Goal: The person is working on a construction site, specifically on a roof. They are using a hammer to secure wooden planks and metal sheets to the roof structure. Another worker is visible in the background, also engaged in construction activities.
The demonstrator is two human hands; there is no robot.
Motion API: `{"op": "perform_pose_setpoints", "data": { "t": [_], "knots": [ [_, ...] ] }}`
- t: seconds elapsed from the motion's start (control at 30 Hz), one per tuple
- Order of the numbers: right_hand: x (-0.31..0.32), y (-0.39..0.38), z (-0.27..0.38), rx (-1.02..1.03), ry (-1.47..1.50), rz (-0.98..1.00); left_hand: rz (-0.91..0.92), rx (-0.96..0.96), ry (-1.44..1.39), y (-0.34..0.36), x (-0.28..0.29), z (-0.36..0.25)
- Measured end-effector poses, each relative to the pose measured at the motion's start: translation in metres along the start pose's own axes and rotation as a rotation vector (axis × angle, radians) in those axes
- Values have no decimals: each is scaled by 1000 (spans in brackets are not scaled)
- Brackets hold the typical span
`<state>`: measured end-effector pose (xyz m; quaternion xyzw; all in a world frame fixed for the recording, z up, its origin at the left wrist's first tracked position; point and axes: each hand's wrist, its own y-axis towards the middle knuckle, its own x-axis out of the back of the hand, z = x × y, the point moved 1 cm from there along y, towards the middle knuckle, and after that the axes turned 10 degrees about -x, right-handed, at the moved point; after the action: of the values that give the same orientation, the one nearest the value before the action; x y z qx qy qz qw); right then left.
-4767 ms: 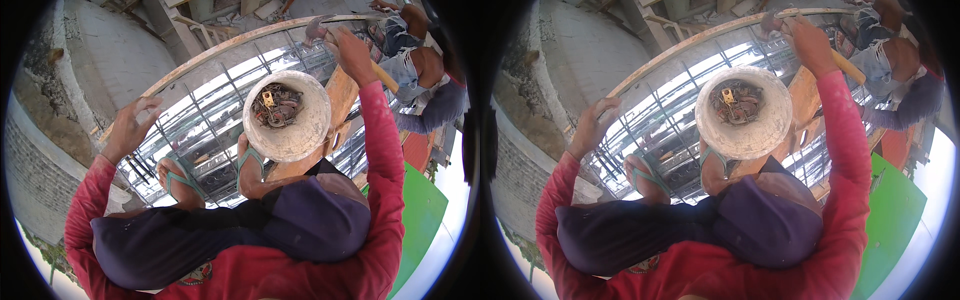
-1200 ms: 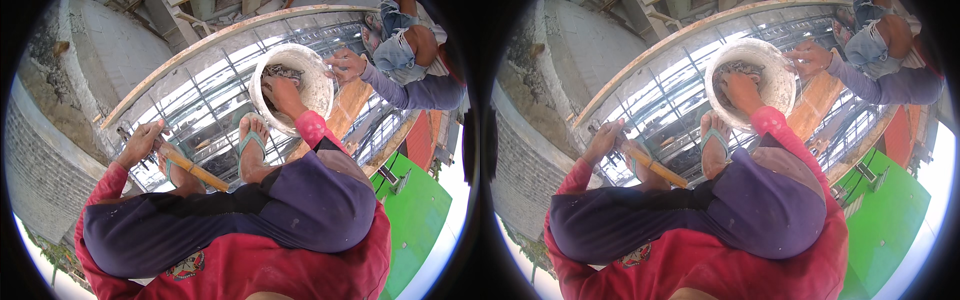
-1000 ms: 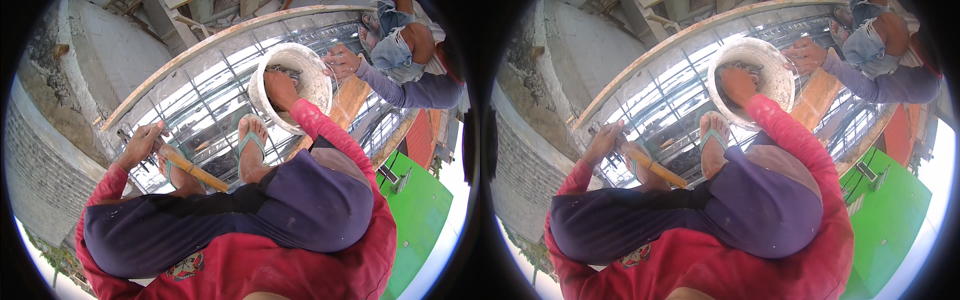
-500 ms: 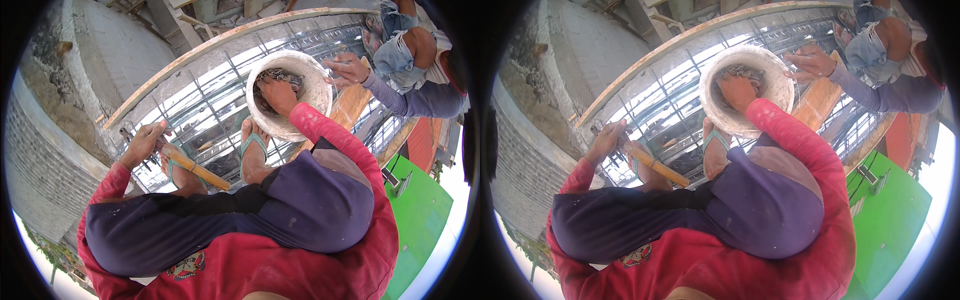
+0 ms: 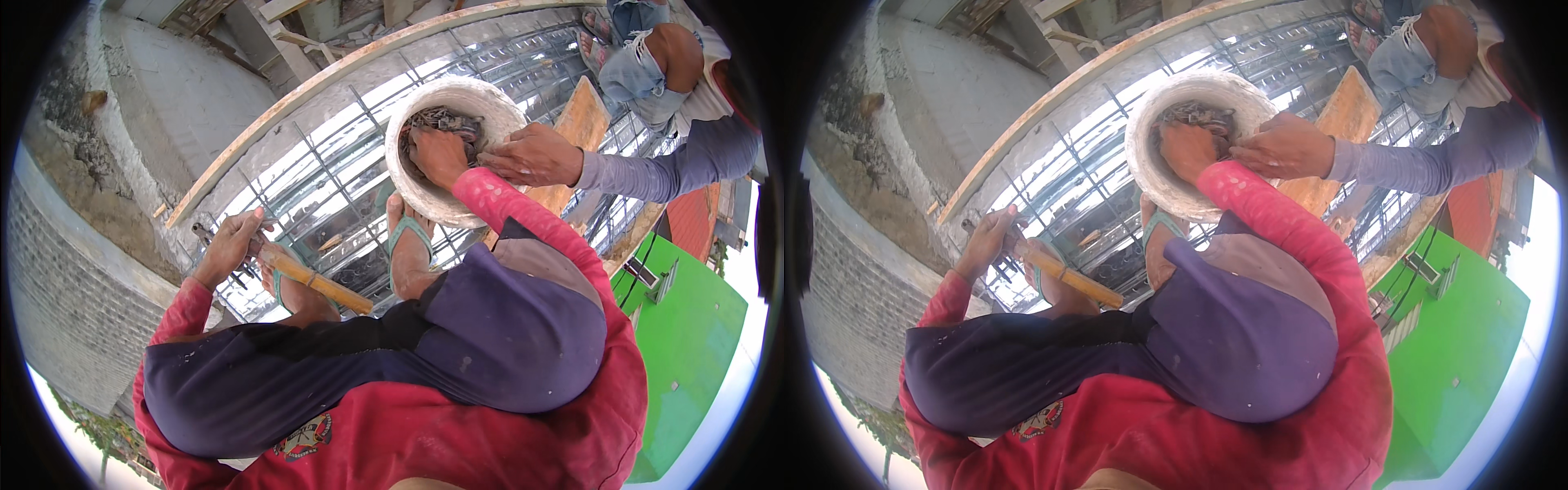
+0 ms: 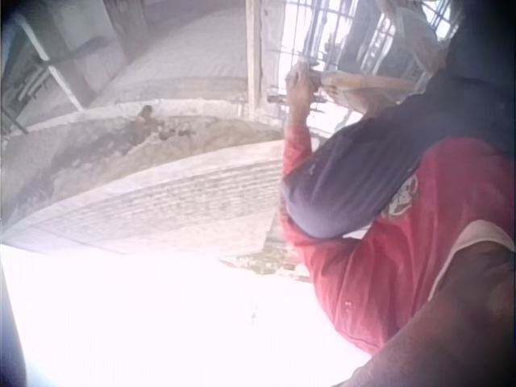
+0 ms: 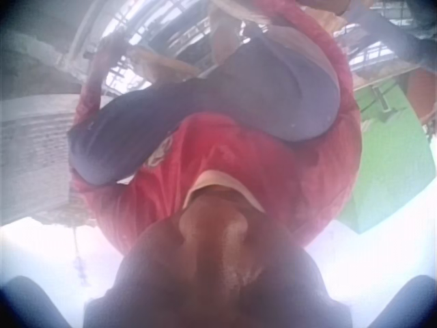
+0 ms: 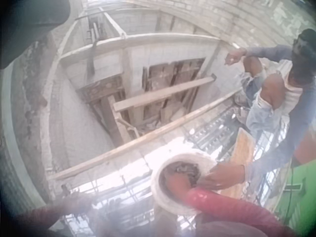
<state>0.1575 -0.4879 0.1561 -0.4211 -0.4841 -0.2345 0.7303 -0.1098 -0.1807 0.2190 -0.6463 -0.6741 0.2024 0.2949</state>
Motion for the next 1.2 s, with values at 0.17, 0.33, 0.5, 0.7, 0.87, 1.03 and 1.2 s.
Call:
{"op": "perform_pose_setpoints", "data": {
  "t": [0.17,0.33,0.5,0.7,0.87,1.03,1.2],
  "knots": [
    [4,-3,-5,-41,206,-15,-30,2,-37,1,0,3],
    [32,-6,-20,-244,1106,249,-103,20,-2,-6,2,-7],
    [71,-17,-45,-263,1479,560,-118,-153,-123,8,-1,-25],
    [136,-33,17,-298,1243,606,-69,-383,-283,12,-8,-69],
    [168,-36,83,-281,1144,725,-197,-703,-20,22,-49,-110],
    [185,-35,137,-217,1104,866,-18,-488,-142,-33,-52,-144],
    [188,-47,196,-178,961,1012,-208,-359,-306,-79,-64,-135]
  ]
}}
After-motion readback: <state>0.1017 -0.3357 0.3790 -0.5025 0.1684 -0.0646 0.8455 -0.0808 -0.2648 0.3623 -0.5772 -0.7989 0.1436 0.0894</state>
